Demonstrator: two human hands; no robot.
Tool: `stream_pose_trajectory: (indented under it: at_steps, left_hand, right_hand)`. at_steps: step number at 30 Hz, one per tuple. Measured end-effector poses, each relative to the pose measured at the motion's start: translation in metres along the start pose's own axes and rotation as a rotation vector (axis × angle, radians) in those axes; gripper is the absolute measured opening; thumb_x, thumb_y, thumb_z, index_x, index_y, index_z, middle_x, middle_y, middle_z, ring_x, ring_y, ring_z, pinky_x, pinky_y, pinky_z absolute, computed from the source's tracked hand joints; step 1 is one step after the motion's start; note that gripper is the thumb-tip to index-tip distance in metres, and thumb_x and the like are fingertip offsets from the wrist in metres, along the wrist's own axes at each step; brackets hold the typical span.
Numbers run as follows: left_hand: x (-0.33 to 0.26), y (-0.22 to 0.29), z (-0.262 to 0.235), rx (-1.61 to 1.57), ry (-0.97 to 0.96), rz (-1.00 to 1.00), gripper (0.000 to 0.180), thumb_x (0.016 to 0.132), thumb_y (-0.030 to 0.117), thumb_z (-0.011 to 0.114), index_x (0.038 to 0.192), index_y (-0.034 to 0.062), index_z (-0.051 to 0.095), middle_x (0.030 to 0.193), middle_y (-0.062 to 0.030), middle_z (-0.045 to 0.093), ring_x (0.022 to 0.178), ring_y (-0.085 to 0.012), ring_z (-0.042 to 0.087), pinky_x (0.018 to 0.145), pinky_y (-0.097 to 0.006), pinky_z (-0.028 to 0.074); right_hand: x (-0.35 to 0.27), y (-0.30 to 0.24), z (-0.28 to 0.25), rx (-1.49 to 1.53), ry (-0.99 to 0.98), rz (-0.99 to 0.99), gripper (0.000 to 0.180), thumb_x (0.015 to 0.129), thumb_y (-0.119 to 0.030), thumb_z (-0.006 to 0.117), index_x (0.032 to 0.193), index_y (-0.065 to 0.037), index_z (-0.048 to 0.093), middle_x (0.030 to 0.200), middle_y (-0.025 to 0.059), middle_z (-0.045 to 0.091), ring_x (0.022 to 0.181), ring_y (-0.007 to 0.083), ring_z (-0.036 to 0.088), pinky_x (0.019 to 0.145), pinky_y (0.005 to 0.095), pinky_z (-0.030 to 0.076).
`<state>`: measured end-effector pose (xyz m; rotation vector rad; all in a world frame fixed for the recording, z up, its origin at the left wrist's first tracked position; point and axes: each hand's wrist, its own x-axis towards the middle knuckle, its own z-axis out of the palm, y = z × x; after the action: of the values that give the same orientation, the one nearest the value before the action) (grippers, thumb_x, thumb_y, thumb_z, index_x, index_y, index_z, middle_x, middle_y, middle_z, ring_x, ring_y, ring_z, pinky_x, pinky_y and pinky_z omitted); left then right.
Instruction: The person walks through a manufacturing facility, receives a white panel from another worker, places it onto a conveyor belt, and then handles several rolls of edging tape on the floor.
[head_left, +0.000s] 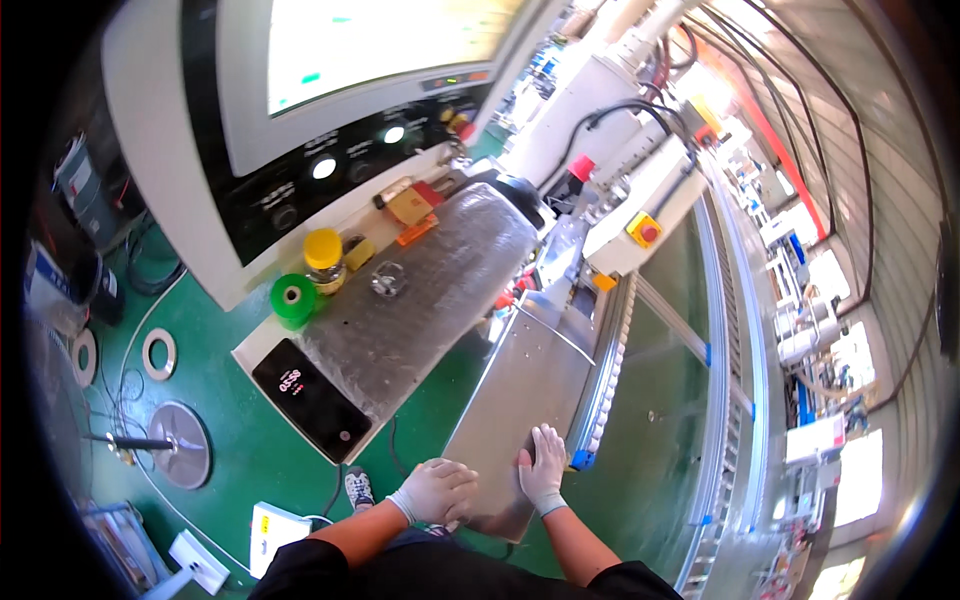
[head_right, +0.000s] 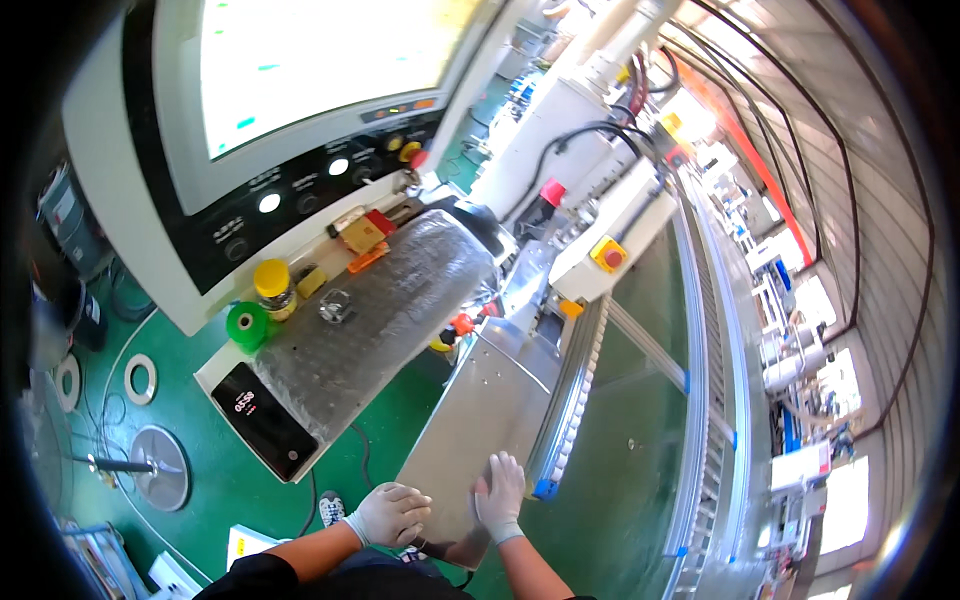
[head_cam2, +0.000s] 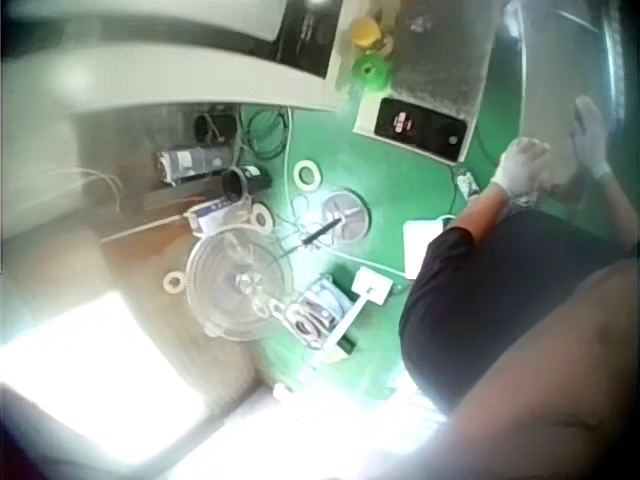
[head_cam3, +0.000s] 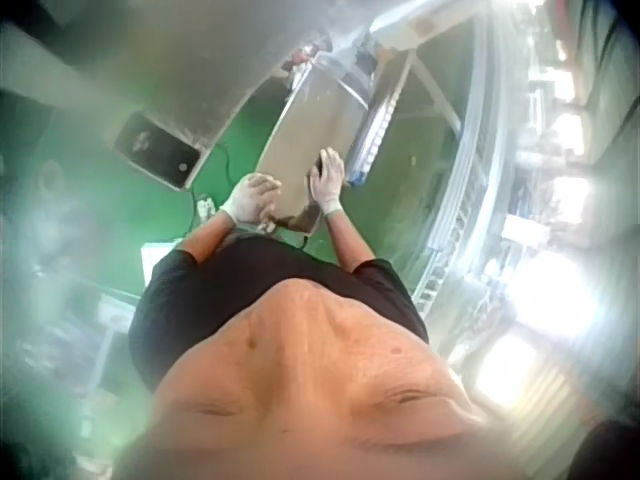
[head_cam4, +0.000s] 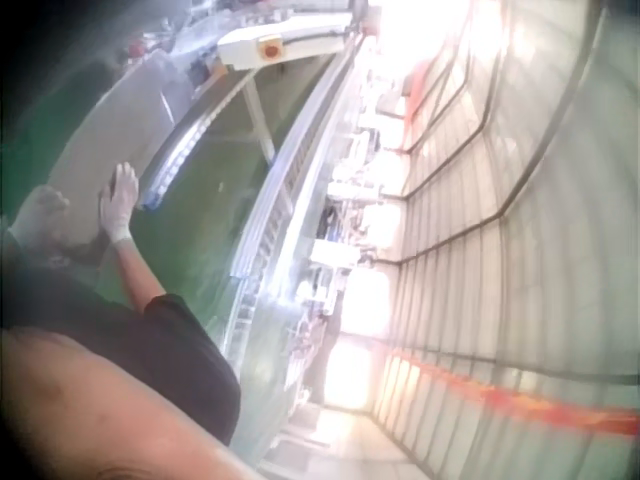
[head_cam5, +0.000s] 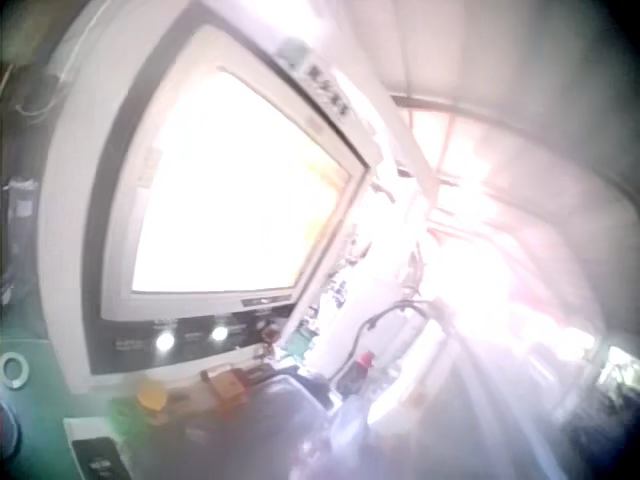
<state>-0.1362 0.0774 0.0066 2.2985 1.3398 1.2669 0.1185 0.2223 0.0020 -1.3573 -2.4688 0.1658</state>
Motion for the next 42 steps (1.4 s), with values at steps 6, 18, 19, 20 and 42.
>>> stream_pose_trajectory:
  at_steps: [6,18,19,20,42]
  left_hand:
    - [0.026,0.019,0.003,0.069,-0.027,-0.121,0.015,0.083,0.023,0.067,0.095,0.0143,0.071,0.109,-0.0026,0.072,0.099,-0.0234,0.067,0.088,-0.043,0.052]
    - [0.159,0.175,0.203,-0.228,-0.569,0.15,0.011,0.088,0.016,0.068,0.089,0.0069,0.074,0.097,-0.0096,0.075,0.089,-0.0282,0.071,0.081,-0.042,0.056]
    - [0.18,0.202,0.235,-0.255,-0.621,0.147,0.011,0.088,0.014,0.068,0.089,0.0043,0.073,0.1,-0.011,0.075,0.09,-0.0288,0.071,0.082,-0.042,0.056]
    - [0.199,0.223,0.27,-0.307,-0.666,0.203,0.015,0.089,0.015,0.066,0.09,0.0022,0.072,0.103,-0.0126,0.074,0.093,-0.0305,0.071,0.084,-0.042,0.056]
    - [0.471,0.479,0.775,-0.74,-1.031,0.836,0.015,0.092,0.019,0.065,0.094,0.0067,0.074,0.105,-0.0135,0.073,0.1,-0.0325,0.068,0.09,-0.046,0.055]
  right_hand:
    - [-0.029,0.0,-0.011,0.025,0.037,0.111,0.056,0.085,-0.023,0.066,0.135,-0.002,0.055,0.148,0.0217,0.049,0.14,0.0428,0.04,0.119,0.0523,0.028]
    - [-0.269,0.177,-0.078,0.649,-0.025,0.249,0.027,0.094,-0.027,0.064,0.115,-0.012,0.073,0.111,0.0121,0.073,0.103,0.0313,0.069,0.089,0.0426,0.055]
    - [-0.294,0.205,-0.09,0.606,-0.005,0.349,0.027,0.093,-0.024,0.066,0.116,-0.012,0.072,0.111,0.0122,0.073,0.102,0.0317,0.069,0.089,0.0421,0.056]
    - [-0.316,0.237,-0.104,0.559,0.011,0.442,0.026,0.092,-0.021,0.068,0.116,-0.012,0.072,0.11,0.0124,0.073,0.102,0.032,0.069,0.089,0.0415,0.056]
    - [-0.741,0.565,-0.157,1.128,1.151,1.808,0.017,0.098,-0.028,0.059,0.096,-0.011,0.063,0.076,-0.005,0.056,0.062,0.0094,0.051,0.057,0.0273,0.043]
